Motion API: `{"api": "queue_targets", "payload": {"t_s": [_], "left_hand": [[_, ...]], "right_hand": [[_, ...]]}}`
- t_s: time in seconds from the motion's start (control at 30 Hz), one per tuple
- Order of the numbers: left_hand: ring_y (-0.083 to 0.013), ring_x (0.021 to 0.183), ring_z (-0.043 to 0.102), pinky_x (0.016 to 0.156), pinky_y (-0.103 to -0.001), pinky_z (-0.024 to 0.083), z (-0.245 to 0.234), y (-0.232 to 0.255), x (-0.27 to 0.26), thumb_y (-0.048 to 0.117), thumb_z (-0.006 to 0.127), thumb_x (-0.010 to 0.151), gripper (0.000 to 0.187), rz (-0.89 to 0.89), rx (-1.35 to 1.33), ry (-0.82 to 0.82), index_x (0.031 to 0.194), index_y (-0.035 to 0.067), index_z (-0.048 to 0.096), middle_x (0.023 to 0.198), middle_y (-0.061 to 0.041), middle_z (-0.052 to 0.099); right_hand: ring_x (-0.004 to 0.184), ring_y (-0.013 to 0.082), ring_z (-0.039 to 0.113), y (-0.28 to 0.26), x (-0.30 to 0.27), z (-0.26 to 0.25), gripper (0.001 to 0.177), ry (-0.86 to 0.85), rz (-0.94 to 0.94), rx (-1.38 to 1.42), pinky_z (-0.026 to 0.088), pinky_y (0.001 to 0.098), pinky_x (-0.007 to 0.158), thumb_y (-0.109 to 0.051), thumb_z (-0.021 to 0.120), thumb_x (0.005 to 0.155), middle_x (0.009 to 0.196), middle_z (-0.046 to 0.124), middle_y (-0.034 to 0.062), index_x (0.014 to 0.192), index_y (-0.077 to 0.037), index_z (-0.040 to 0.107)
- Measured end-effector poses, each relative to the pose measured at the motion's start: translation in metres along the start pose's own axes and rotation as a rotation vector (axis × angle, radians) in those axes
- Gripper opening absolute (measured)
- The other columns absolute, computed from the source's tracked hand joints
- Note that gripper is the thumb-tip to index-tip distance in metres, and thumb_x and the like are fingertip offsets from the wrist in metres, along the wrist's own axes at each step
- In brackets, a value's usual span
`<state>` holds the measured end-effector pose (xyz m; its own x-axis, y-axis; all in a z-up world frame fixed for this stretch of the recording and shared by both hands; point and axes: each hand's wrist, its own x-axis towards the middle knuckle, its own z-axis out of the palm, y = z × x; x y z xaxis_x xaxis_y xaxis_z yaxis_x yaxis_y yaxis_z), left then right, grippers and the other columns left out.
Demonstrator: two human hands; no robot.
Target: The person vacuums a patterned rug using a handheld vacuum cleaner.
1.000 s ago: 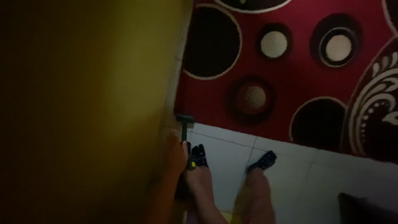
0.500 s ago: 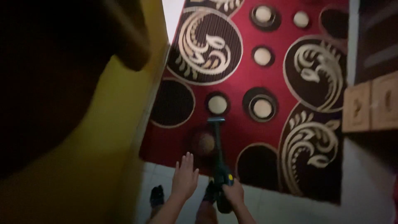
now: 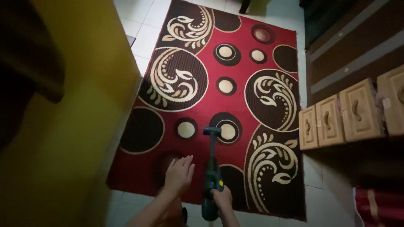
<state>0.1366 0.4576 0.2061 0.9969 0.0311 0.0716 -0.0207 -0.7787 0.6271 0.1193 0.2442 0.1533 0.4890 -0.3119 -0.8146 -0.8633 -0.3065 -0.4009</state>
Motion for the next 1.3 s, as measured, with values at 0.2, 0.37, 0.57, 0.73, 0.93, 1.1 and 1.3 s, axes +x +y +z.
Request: {"api": "queue_targets", "payload": {"t_s": [0.2,0.37,0.57,0.73,0.93,1.1,1.3], "left_hand": [[-0.0335,0.118,0.061,0.108,-0.055,0.039,0.001,-0.009,0.050,0.022,0.046,0.100,0.041,0.006,-0.012,-0.138,0.136,0.005,0.058,0.127,-0.015,0.066],[-0.0360,0.124,0.055,0.110,-0.052,0.037,0.007,-0.019,0.115,0.020,0.054,0.090,0.054,0.060,0.032,-0.128,0.141,0.002,0.053,0.132,-0.018,0.061],[-0.0367,0.137,0.046,0.114,-0.053,0.034,0.000,-0.010,0.217,0.021,0.058,0.088,0.055,0.237,0.120,-0.050,0.138,-0.001,0.053,0.145,-0.020,0.052],[-0.0352,0.136,0.048,0.110,-0.053,0.037,0.005,0.016,0.296,0.030,0.057,0.097,0.052,0.214,0.072,-0.023,0.141,0.001,0.053,0.150,-0.019,0.048],[-0.0323,0.124,0.056,0.104,-0.051,0.042,0.020,0.037,0.361,0.029,0.055,0.098,0.051,0.095,0.047,0.013,0.142,0.003,0.053,0.147,-0.016,0.054],[-0.0316,0.116,0.063,0.098,-0.048,0.046,0.036,0.040,0.409,0.028,0.053,0.100,0.045,0.083,0.100,0.136,0.139,0.004,0.055,0.138,-0.014,0.062],[-0.0260,0.112,0.068,0.097,-0.047,0.046,0.032,0.037,0.454,0.024,0.054,0.101,0.032,-0.049,0.003,0.183,0.125,0.007,0.067,0.118,-0.008,0.073]], "right_hand": [[0.071,0.0213,0.068,-0.052,0.032,-0.006,0.027,-0.122,0.052,0.002,0.056,0.0367,0.069,-0.011,0.068,0.082,0.085,0.071,0.0094,0.109,-0.005,0.069],[0.063,0.0207,0.070,-0.106,0.052,-0.005,0.027,0.003,-0.144,-0.051,0.056,0.0354,0.063,-0.010,0.072,0.078,0.080,0.074,0.0104,0.104,-0.005,0.072],[0.056,0.0207,0.063,-0.187,0.068,-0.018,0.025,-0.040,-0.315,0.257,0.052,0.0364,0.055,-0.004,0.067,0.074,0.072,0.069,0.0104,0.098,-0.001,0.070],[0.055,0.0217,0.063,-0.250,0.084,-0.041,0.028,0.042,-0.266,0.298,0.051,0.0362,0.054,-0.004,0.067,0.073,0.072,0.069,0.0115,0.101,-0.001,0.070],[0.053,0.0208,0.063,-0.321,0.150,-0.069,0.024,0.060,-0.356,0.208,0.050,0.0364,0.053,-0.003,0.065,0.072,0.069,0.068,0.0121,0.095,0.001,0.071],[0.052,0.0219,0.064,-0.377,0.185,-0.101,0.021,0.055,-0.384,0.119,0.051,0.0360,0.052,-0.003,0.068,0.071,0.070,0.069,0.0146,0.091,0.002,0.065],[0.057,0.0220,0.071,-0.448,0.219,-0.121,0.031,-0.069,-0.366,0.173,0.058,0.0341,0.054,-0.003,0.067,0.073,0.076,0.072,0.0119,0.104,-0.002,0.061]]}}
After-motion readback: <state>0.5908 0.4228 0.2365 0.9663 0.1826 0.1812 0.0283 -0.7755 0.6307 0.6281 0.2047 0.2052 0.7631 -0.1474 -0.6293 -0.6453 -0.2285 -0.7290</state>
